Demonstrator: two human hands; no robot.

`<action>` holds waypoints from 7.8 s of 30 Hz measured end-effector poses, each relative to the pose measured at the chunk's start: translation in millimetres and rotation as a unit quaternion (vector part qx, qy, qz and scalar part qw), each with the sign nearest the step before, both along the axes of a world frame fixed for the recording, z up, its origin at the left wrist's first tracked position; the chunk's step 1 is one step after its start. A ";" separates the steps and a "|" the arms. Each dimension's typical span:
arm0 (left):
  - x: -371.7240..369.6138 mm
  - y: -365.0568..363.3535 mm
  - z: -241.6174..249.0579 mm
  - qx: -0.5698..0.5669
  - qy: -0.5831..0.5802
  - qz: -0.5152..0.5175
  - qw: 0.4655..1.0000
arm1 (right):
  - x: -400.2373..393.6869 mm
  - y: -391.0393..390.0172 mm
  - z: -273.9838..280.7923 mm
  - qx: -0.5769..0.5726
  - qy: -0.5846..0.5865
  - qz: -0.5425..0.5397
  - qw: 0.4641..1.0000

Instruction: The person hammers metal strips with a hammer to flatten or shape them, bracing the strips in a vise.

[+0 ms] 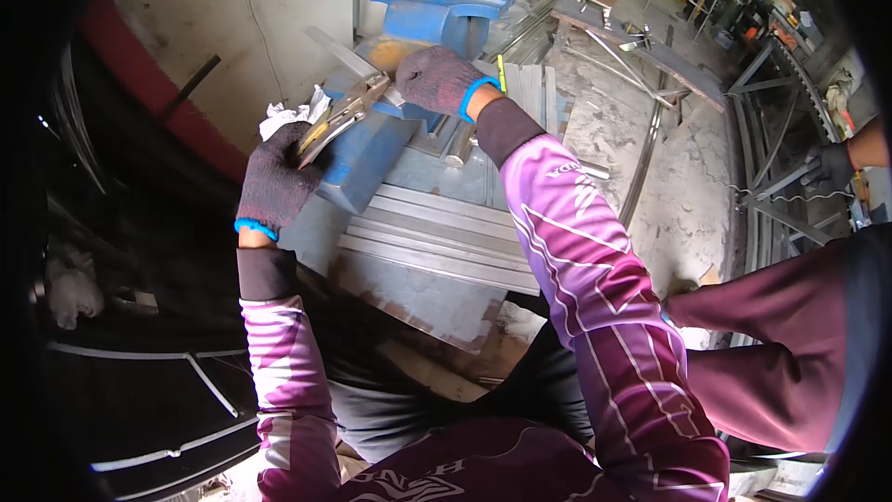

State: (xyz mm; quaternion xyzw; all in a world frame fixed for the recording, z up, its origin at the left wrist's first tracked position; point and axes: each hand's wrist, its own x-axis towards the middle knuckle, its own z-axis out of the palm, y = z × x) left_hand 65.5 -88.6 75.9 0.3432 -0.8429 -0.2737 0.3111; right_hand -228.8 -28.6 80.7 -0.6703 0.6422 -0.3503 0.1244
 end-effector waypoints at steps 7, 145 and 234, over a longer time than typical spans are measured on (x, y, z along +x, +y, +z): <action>-6.8 -10.1 15.0 0.064 -0.088 -0.058 0.992 | 5.9 9.4 -22.4 0.108 -0.300 -0.035 0.947; -34.6 -29.9 32.7 -0.017 -0.338 0.009 0.941 | 29.5 141.0 -30.0 -0.008 -0.060 -0.232 0.971; -50.3 -37.6 52.6 -0.030 -0.277 -0.081 0.957 | 18.9 139.2 -27.7 -0.186 -0.477 -0.204 0.834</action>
